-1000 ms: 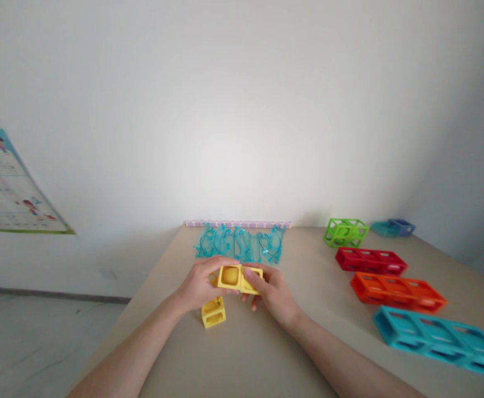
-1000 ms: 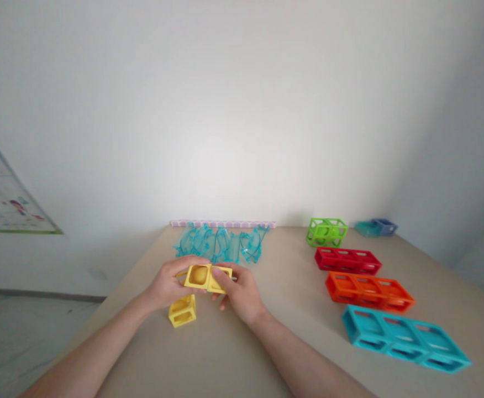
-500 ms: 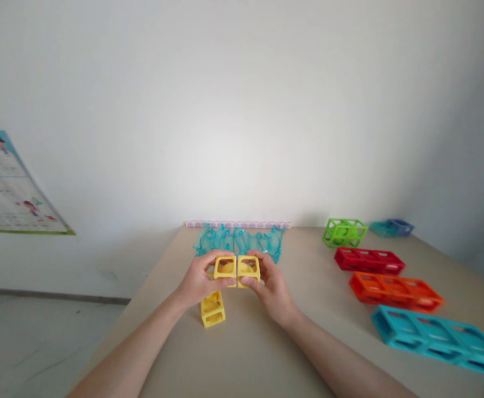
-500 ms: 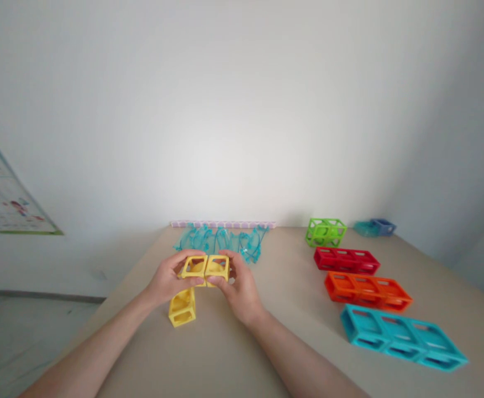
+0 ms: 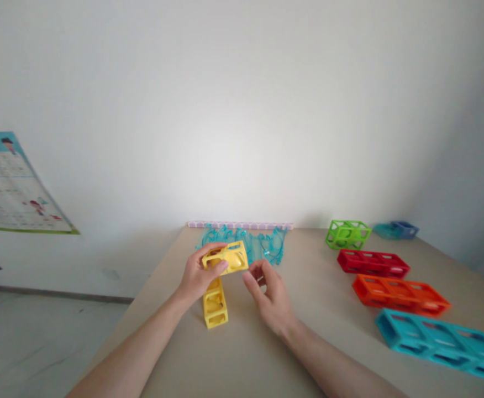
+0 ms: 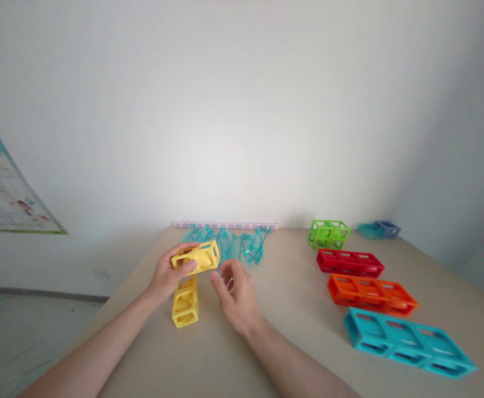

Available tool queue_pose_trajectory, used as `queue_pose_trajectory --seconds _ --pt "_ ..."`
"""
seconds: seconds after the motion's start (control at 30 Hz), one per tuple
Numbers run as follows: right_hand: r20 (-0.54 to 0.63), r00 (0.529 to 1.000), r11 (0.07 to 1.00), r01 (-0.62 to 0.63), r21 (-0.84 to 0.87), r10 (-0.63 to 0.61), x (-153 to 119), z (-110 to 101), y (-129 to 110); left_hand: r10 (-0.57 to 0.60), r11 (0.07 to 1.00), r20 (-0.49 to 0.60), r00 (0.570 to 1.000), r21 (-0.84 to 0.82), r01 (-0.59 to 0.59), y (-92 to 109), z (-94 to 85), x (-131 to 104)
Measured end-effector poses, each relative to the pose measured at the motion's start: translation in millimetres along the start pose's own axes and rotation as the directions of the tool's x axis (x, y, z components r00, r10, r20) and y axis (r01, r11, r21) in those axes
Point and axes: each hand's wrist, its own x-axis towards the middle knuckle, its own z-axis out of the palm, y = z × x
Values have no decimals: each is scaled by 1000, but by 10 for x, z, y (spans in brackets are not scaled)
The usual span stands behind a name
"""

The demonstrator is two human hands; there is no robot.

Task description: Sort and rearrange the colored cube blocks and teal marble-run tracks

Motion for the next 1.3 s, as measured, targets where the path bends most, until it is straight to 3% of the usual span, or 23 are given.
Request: queue_pose_trajectory --seconds 0.07,0.13,0.23,0.4,0.67,0.87,1.0,1.17,1.3 --pt "203 972 986 143 -91 -122 -37 -20 -76 -26 998 -66 997 -58 22 -10 0 22" --pt "389 899 956 268 -124 -201 -69 -14 -146 -40 997 -87 995 -76 34 -12 5 27" --pt "521 840 931 297 -212 -150 -87 29 -203 -38 999 -68 997 -40 36 -5 27 0" --pt "427 904 904 178 -388 5 -57 58 -168 37 996 -2 999 75 -37 -2 91 -63" --pt "356 928 940 18 -342 112 -16 65 -49 7 997 45 999 81 -11 -23 114 -35" --pt "318 940 976 -58 -208 124 13 58 140 -66 997 36 997 30 65 6 101 -6" --pt "313 938 988 -157 1 149 2 112 220 -97 995 25 995 2 97 37 94 3" --pt "303 926 893 -321 316 225 27 155 233 -126 991 -3 992 -41 126 75 81 23" --pt "239 914 856 -395 333 329 86 124 219 -189 975 -28 982 -128 184 58 63 29"
